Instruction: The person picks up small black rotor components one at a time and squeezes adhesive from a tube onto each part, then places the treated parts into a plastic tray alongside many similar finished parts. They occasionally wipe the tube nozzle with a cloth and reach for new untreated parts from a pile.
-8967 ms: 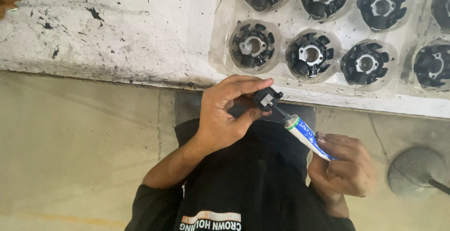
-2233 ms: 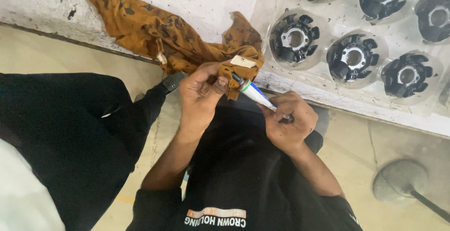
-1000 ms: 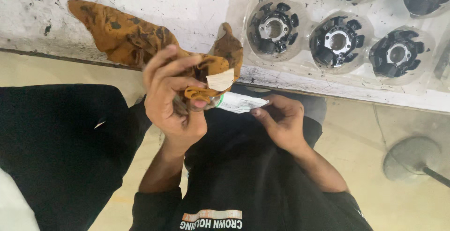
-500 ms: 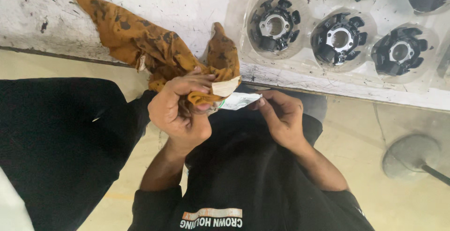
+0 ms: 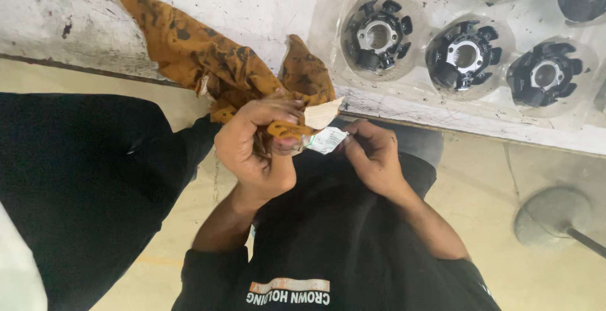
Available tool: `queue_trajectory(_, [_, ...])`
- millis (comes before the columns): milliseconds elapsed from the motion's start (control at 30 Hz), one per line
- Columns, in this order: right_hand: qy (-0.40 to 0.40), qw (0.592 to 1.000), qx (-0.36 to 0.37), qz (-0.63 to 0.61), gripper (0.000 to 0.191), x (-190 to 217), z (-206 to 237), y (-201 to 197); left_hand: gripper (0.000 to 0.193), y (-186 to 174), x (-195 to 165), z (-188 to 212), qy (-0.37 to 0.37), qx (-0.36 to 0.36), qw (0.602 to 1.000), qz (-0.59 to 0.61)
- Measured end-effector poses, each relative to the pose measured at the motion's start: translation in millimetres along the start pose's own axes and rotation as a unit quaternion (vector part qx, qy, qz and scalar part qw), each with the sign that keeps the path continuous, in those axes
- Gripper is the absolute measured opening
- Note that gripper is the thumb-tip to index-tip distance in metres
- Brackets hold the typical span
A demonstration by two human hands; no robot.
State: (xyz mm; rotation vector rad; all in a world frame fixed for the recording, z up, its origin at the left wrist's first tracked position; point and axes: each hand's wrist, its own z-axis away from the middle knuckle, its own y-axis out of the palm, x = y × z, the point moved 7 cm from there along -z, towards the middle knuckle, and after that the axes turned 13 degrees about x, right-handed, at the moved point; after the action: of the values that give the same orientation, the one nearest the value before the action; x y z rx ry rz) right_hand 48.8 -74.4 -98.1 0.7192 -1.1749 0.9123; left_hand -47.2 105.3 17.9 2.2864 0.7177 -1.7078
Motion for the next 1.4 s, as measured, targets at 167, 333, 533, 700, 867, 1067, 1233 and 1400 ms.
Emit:
queue_trajectory(167, [-0.019, 0.997, 0.080, 0.006, 0.009, 11, 2, 8, 0.036, -8, 9, 3, -0.034, -0.006, 0.997, 0.065])
queue_trajectory(333, [0.016, 0.995, 0.101, 0.020, 0.013, 11, -2, 12, 0.032, -9, 18, 6, -0.075, -0.002, 0.995, 0.073])
queue_trajectory(533, [-0.065, 0.989, 0.096, 0.088, 0.012, 24, -1, 14, 0.030, -7, 29, 6, -0.085, 0.003, 0.989, 0.121])
queue_trajectory(700, [-0.134, 0.969, 0.126, 0.166, 0.006, 41, 5, 12, 0.031, -10, 32, 5, -0.066, -0.008, 0.990, 0.121])
queue_trajectory(867, [-0.137, 0.978, 0.087, 0.135, 0.022, 35, 7, 8, 0.032, -7, 34, 6, -0.067, -0.023, 0.990, 0.121])
queue_trajectory(1067, [-0.064, 0.993, 0.025, 0.099, 0.024, 14, 11, 2, 0.031, -5, 34, 6, -0.065, -0.032, 0.994, 0.083])
queue_trajectory(1233, [0.006, 0.989, 0.140, -0.047, 0.015, 2, 8, 14, 0.034, -7, 34, 6, -0.058, -0.034, 0.994, 0.092])
queue_trajectory(1400, [0.011, 0.987, 0.149, -0.063, 0.011, 4, 9, 19, 0.032, -2, 37, 6, -0.067, -0.030, 0.992, 0.107])
